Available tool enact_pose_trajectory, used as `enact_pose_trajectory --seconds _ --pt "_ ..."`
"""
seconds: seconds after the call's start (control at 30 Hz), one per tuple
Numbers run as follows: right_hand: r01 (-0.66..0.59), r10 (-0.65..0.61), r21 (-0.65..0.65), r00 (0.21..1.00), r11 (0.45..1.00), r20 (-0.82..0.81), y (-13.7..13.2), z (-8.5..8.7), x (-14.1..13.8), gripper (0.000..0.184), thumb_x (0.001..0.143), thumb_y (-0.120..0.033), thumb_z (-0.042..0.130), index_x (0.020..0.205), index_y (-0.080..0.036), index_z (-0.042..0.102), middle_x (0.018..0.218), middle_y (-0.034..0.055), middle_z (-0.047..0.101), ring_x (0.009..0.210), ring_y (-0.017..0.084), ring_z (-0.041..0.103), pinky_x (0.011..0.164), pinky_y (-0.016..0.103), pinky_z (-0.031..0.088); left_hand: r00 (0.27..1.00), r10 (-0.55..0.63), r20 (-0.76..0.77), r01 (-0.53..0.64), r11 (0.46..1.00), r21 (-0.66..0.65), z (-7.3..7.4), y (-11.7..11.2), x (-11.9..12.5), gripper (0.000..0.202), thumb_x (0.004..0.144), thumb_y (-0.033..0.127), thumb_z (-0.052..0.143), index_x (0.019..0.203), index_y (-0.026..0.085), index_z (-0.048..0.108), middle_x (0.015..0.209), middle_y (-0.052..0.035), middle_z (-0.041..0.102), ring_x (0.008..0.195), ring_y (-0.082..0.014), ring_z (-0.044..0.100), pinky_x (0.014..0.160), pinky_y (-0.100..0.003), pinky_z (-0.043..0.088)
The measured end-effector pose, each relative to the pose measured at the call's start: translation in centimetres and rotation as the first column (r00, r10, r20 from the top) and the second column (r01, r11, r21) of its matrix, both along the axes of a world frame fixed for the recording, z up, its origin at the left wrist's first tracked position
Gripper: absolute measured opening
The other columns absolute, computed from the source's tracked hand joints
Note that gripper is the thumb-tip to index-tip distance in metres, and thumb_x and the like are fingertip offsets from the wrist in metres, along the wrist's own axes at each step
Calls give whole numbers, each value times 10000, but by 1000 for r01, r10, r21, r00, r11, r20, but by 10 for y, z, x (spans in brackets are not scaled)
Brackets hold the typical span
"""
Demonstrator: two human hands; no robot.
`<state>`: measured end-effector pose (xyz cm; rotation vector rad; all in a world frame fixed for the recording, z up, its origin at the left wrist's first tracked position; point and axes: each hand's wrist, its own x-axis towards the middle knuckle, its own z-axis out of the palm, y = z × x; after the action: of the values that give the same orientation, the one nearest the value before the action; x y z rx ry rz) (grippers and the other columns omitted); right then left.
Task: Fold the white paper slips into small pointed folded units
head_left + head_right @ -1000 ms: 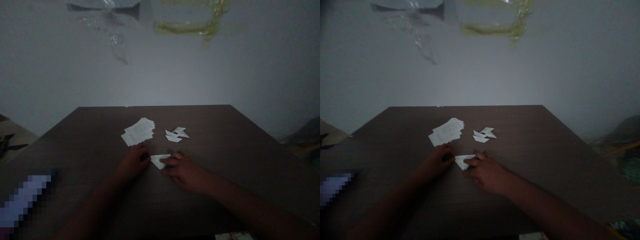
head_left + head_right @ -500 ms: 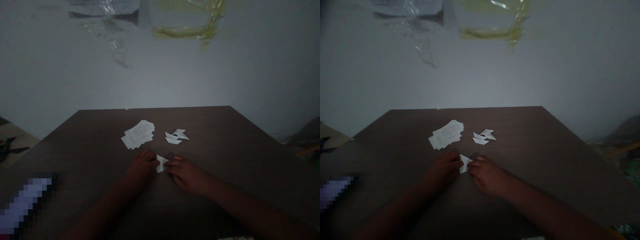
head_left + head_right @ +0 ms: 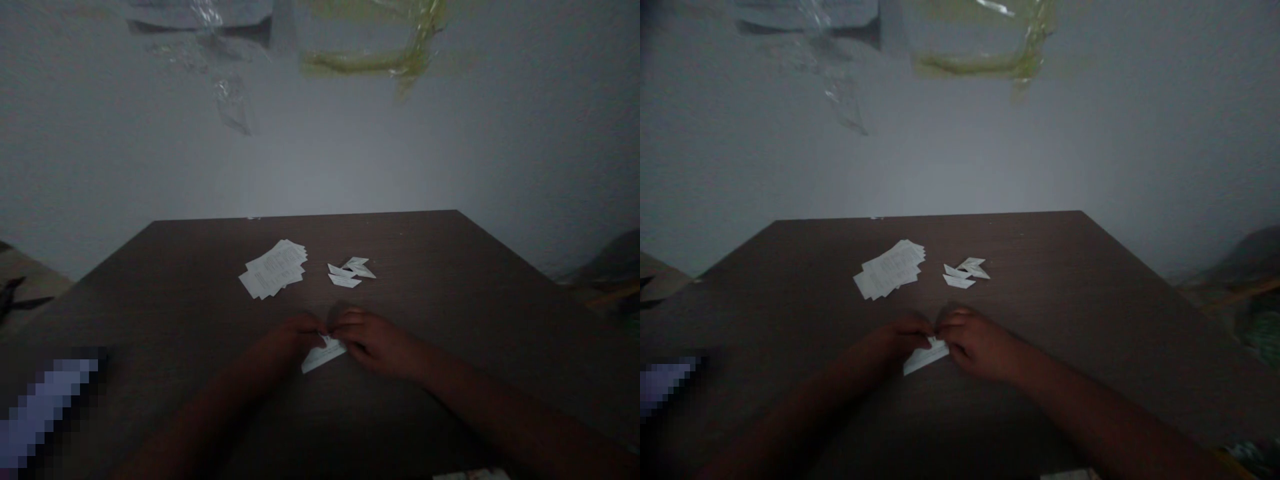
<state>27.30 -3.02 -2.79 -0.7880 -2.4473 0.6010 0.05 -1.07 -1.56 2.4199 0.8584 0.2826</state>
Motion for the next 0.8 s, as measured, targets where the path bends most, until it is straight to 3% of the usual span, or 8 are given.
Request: enact_pose_trajectory --seconds 0.1,0.23,0.37,0.47,0.6,0.8 --pt "8 -8 3 991 1000 137 -3 8 -2 192 1043 -146 713 1200 -162 822 1211 138 820 1190 291 729 1126 473 581 999 19 -49 -15 997 72 7 -2 -2 395 938 -22 640 1169 212 859 1325 -83 810 1275 -278 741 1164 -405 561" --pt "33 -41 37 973 999 226 -8 10 -5 201 1025 -254 832 1208 -171 832 1171 118 818 1160 292 722 1113 458 571 997 30 -66 -30 1000 9 13 -6 -7 316 970 108 785 1258 220 851 1460 -98 757 1387 -318 702 1237 -444 534" --pt "33 -49 63 959 997 279 -9 8 -6 164 1027 -289 848 1140 -170 835 1107 106 805 1103 283 723 1087 454 575 995 29 -91 -34 998 -51 11 -6 -8 354 991 107 780 1323 220 823 1507 -106 743 1418 -311 693 1260 -456 524" --pt "46 -64 72 961 996 270 -9 5 -7 211 1036 -312 841 1191 -170 823 1149 120 795 1119 292 714 1078 473 580 996 6 -87 -12 998 -69 11 -6 -8 406 996 82 734 1363 240 801 1517 -98 742 1426 -292 686 1273 -452 511" --pt "35 -58 94 963 995 261 -10 2 -8 220 1050 -292 815 1234 -171 807 1169 125 796 1133 302 707 1086 505 582 999 17 -51 -20 999 -49 15 -12 -8 448 954 137 796 1382 266 783 1528 -84 743 1432 -304 683 1265 -446 515" --pt "25 -54 116 964 993 261 -12 1 -9 151 1066 -248 761 1179 -159 810 1152 142 797 1131 317 715 1090 525 585 997 16 -73 -16 1000 8 16 -14 -8 477 956 65 751 1404 230 765 1535 -116 749 1427 -316 708 1250 -472 553"
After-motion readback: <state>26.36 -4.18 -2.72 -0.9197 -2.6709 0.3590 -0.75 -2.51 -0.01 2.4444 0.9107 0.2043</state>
